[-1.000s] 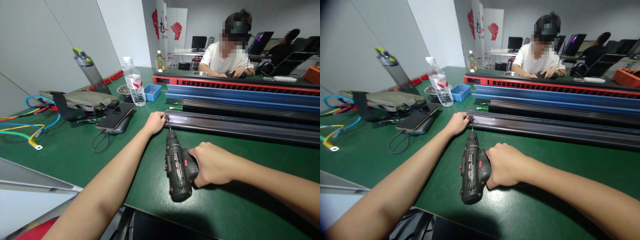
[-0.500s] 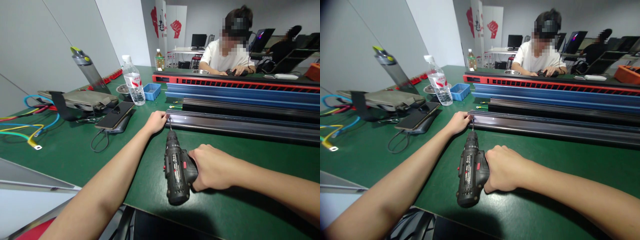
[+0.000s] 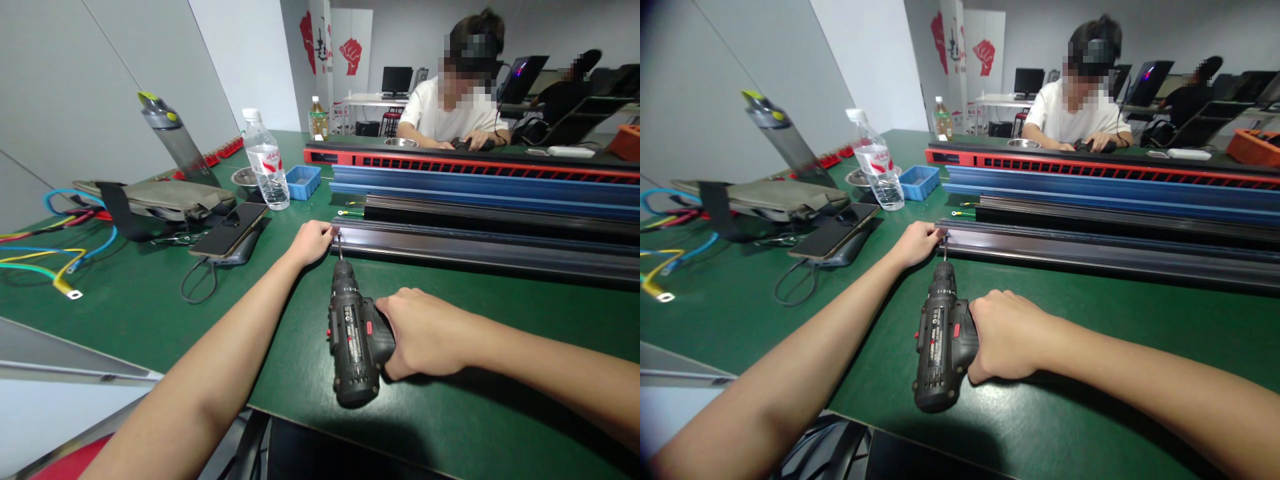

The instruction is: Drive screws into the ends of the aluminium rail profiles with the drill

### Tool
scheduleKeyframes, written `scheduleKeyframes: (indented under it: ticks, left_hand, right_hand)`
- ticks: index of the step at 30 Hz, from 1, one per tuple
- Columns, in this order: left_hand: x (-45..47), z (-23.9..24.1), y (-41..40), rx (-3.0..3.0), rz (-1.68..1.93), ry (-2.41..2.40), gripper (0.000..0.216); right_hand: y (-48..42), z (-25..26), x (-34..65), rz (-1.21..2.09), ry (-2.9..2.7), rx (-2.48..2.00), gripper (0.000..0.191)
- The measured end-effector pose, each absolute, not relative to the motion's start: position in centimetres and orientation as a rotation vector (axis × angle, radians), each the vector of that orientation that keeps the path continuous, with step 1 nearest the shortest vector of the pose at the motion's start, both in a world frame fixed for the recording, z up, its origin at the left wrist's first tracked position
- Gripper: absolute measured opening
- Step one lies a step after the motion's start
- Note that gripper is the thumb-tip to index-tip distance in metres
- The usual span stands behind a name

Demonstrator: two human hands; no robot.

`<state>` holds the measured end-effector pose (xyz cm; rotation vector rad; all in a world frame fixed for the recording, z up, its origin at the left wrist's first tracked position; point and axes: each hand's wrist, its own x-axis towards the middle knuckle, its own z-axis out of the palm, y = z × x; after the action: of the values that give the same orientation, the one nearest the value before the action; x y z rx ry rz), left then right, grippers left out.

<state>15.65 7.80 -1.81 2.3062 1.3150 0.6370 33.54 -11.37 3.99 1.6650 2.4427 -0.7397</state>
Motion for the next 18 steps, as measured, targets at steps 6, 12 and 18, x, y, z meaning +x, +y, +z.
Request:
scheduleKeyframes:
  ticks: [6,12,18]
  left_hand:
    - [15.6,-1.9,7.82,2.325,0.644,1.309,0.044]
    - [15.53,-1.9,7.76,2.336,0.652,1.307,0.045]
    - [15.44,-1.97,7.83,2.336,0.664,1.293,0.044]
  right_hand:
    - [-11.38,4.24,33.53,-0.746,2.424,1.651,0.029]
    - [-11.39,4.13,33.48,-0.727,2.44,1.66,0.028]
    - [-11.44,4.01,33.51,-0.754,2.459,1.646,0.028]
